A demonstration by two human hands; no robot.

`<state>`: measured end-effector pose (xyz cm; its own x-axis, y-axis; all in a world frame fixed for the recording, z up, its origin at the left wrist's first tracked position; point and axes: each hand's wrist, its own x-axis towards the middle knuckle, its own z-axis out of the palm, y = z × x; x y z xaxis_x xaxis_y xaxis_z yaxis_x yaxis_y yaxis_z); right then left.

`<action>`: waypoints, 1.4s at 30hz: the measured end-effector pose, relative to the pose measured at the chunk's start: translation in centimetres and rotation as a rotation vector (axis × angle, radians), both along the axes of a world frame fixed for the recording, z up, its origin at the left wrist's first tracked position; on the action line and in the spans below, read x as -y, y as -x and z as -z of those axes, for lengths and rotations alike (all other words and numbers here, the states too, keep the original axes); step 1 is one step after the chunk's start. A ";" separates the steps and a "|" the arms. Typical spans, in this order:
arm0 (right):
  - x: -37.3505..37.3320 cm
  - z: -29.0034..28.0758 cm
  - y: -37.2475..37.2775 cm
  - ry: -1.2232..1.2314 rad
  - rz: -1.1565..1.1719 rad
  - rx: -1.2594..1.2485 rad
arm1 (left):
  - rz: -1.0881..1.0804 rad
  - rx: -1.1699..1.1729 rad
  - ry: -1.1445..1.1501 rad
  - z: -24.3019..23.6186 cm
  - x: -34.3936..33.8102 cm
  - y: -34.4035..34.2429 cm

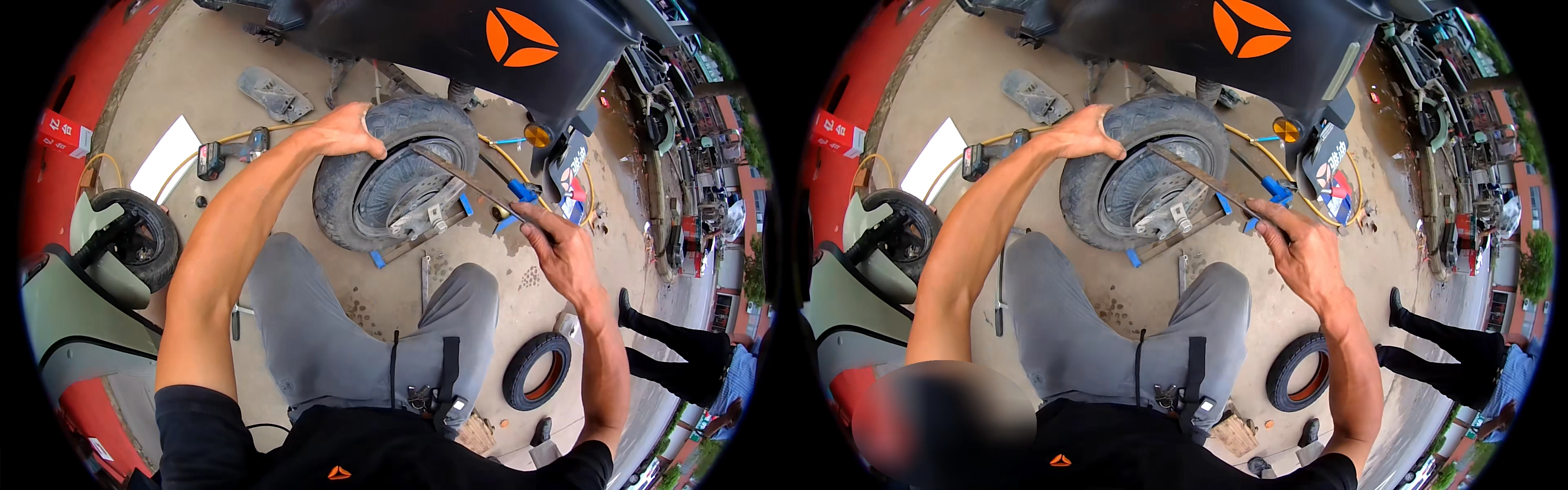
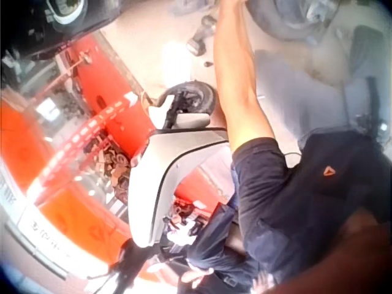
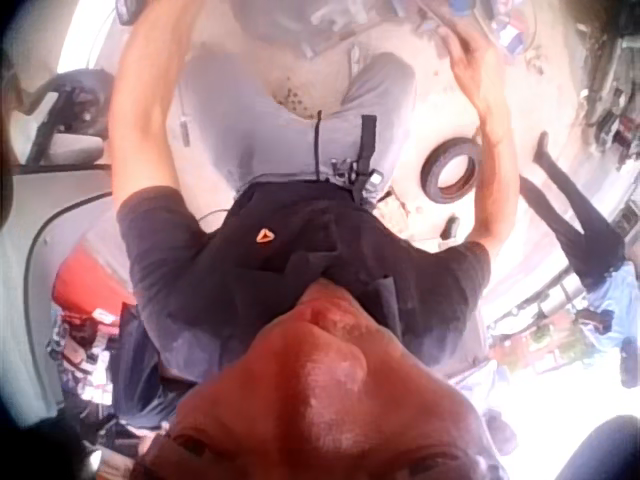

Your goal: The person removes an old tire from a scooter wheel using a tire lever and a tire changing machine. They then apply a sealant to a new tire and mount it onto the wheel rim using the machine and a lever.

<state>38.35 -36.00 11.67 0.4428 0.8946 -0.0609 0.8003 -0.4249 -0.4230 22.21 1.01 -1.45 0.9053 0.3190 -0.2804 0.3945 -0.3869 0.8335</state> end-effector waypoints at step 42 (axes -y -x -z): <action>-9.2 0.2 3.5 0.294 -0.057 -0.264 | -0.122 0.021 -0.136 1.1 0.7 0.5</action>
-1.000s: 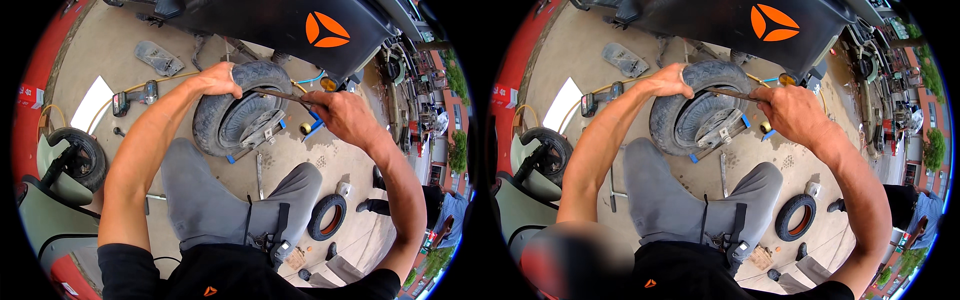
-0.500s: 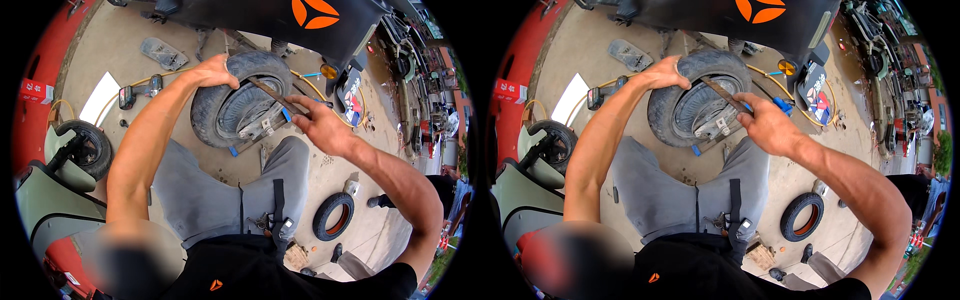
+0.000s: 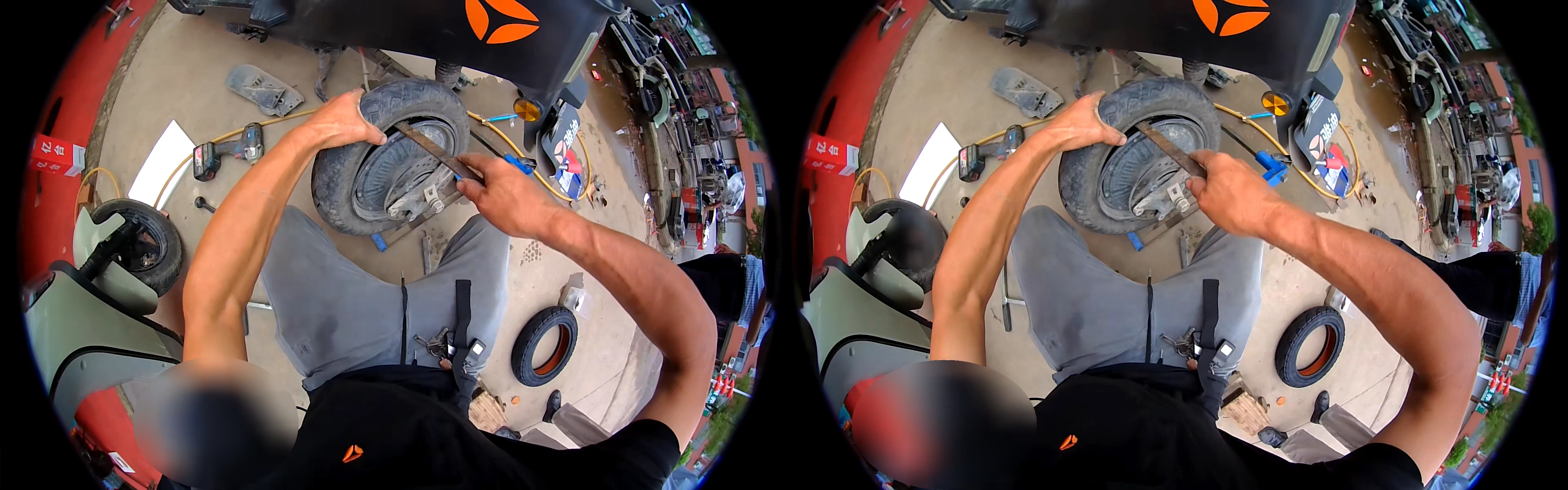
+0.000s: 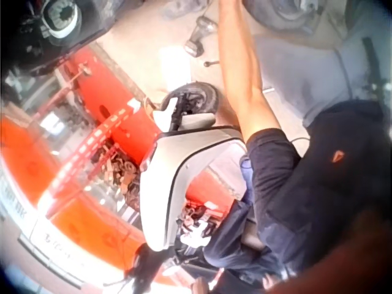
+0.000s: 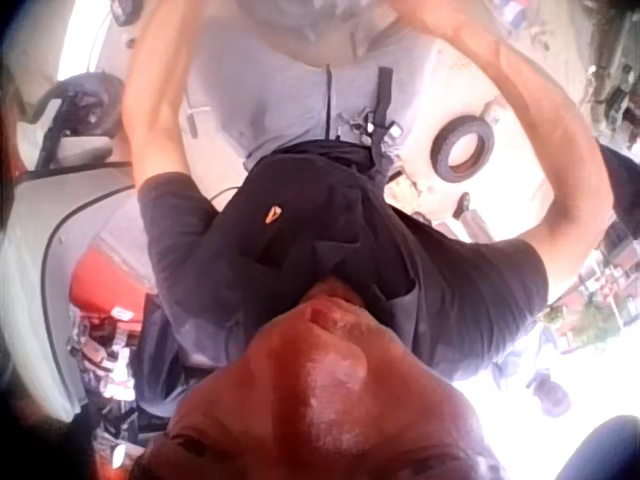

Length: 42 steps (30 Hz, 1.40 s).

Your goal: The person removes an old tire from a scooter wheel using a tire lever and a tire changing machine. They then apply a sealant to a new tire and mount it onto the wheel rim using the machine and a lever.

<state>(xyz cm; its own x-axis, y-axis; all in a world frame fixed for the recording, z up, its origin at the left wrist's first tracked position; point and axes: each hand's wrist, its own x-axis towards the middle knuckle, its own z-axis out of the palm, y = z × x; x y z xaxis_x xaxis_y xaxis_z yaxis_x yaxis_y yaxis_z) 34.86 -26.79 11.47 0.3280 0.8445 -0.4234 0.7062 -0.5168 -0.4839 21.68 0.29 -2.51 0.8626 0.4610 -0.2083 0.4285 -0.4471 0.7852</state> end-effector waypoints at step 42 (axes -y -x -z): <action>4.3 5.6 -10.5 0.100 0.600 -0.639 | -0.459 0.340 0.420 13.7 10.0 12.4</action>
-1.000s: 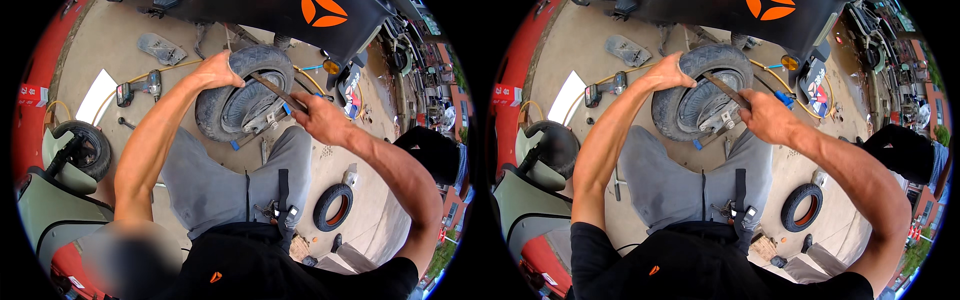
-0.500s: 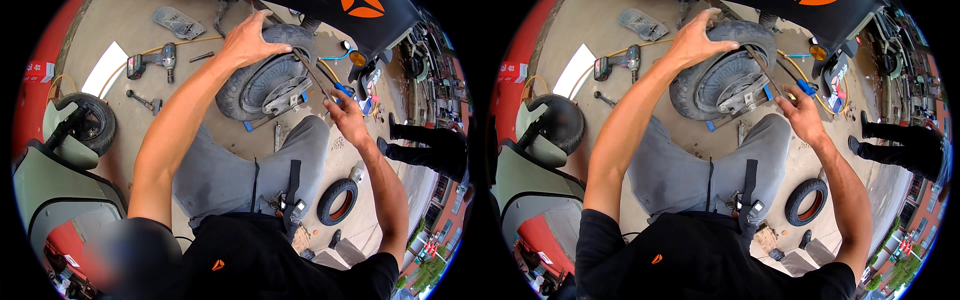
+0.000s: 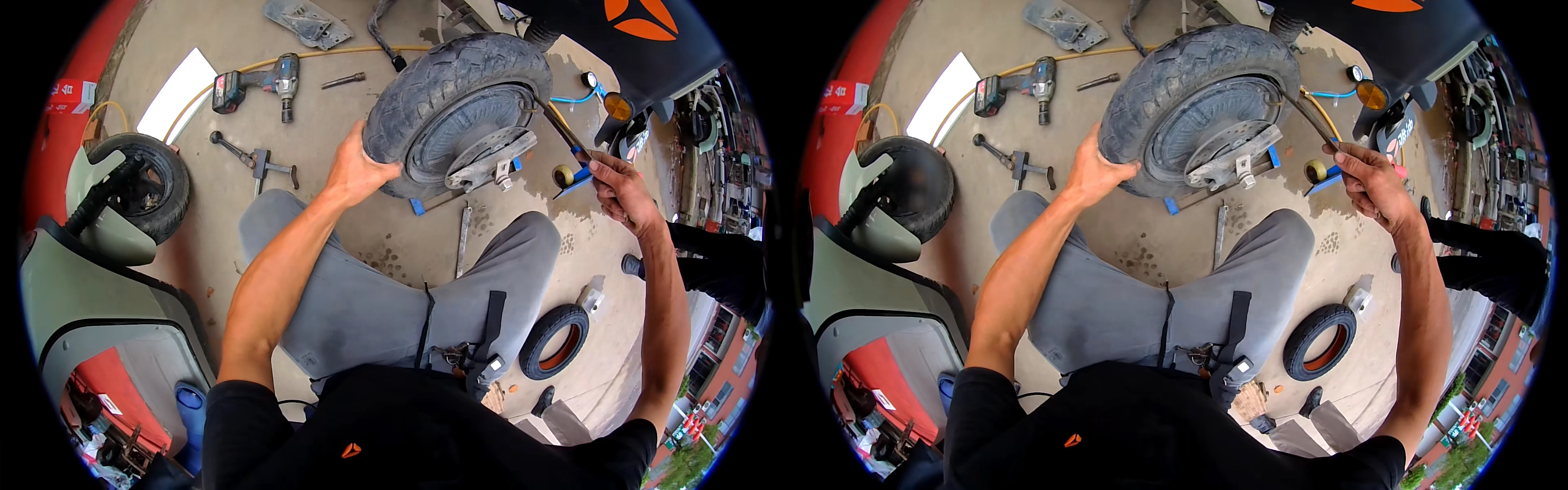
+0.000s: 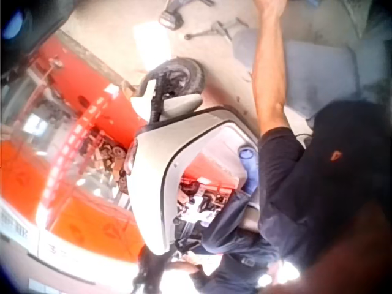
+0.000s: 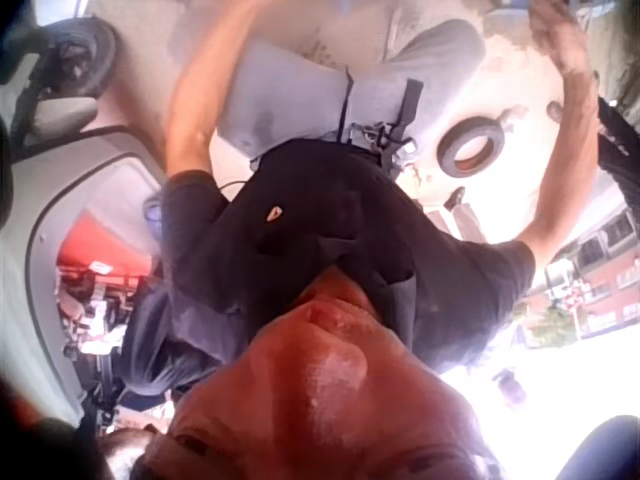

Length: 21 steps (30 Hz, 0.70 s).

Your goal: The person removes an old tire from a scooter wheel using a tire lever and a tire changing machine. They then apply a sealant to a new tire and mount it onto the wheel rim using the machine and a lever.

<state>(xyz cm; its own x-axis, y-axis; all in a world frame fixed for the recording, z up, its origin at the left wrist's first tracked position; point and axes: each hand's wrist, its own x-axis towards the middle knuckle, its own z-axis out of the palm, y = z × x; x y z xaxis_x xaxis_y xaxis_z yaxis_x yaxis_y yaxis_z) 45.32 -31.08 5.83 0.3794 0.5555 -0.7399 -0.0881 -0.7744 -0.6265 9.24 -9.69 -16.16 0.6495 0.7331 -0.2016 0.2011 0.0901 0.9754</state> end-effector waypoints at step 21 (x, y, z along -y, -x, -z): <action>0.6 2.8 5.2 -0.060 0.327 -0.125 | 0.033 -0.149 -0.159 -3.9 -1.8 -1.4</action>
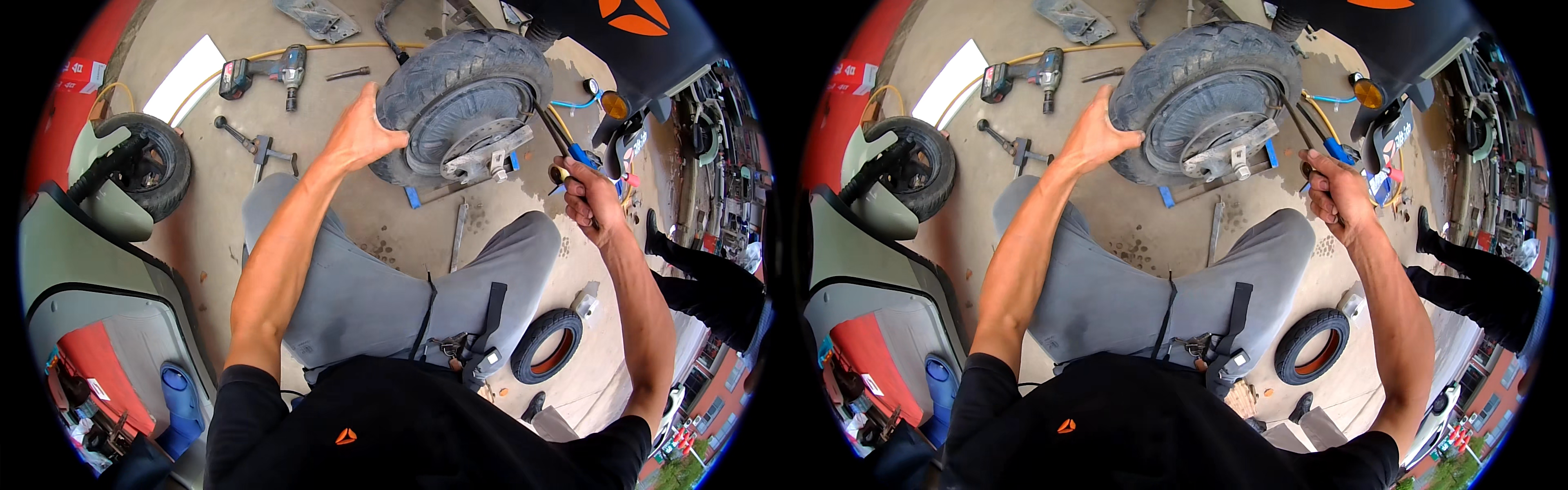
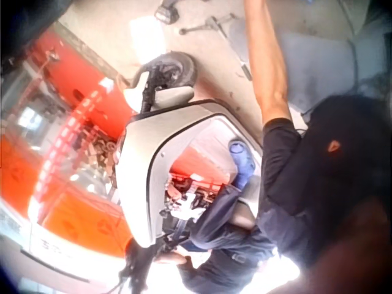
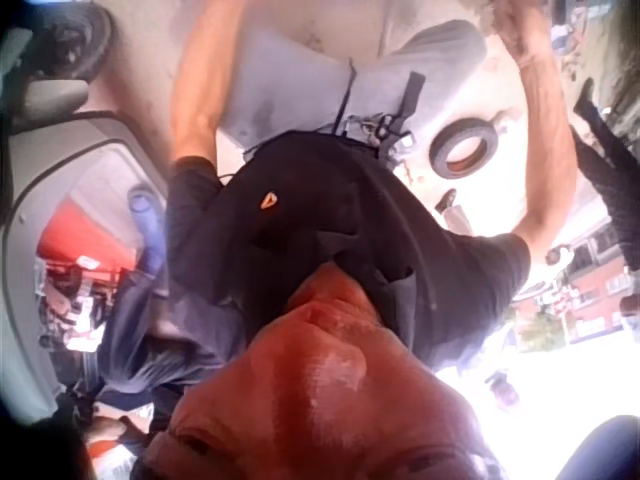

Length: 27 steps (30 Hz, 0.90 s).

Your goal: The person removes an old tire from a scooter wheel using a tire lever and a tire changing machine. They then apply a sealant to a new tire and mount it onto the wheel rim using the machine and a lever.

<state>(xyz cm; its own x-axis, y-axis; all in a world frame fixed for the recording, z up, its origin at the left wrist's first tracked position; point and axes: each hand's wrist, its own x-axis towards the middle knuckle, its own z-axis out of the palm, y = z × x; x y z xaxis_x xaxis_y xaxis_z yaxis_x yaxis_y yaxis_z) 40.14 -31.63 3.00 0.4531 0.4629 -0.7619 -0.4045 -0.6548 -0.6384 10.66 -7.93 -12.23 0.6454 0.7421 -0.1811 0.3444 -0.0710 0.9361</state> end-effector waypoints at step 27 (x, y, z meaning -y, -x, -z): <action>-2.1 -2.3 -8.0 0.182 -0.290 -0.083 | -0.239 0.150 0.115 8.4 5.9 1.7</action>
<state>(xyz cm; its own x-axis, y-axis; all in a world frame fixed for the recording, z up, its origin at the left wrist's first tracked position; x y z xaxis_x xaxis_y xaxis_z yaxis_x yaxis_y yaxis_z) 48.10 -29.57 5.25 0.2558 0.4168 -0.8723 -0.2308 -0.8499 -0.4737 8.92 -13.79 -20.68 0.4810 0.8562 -0.1886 0.1954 0.1050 0.9751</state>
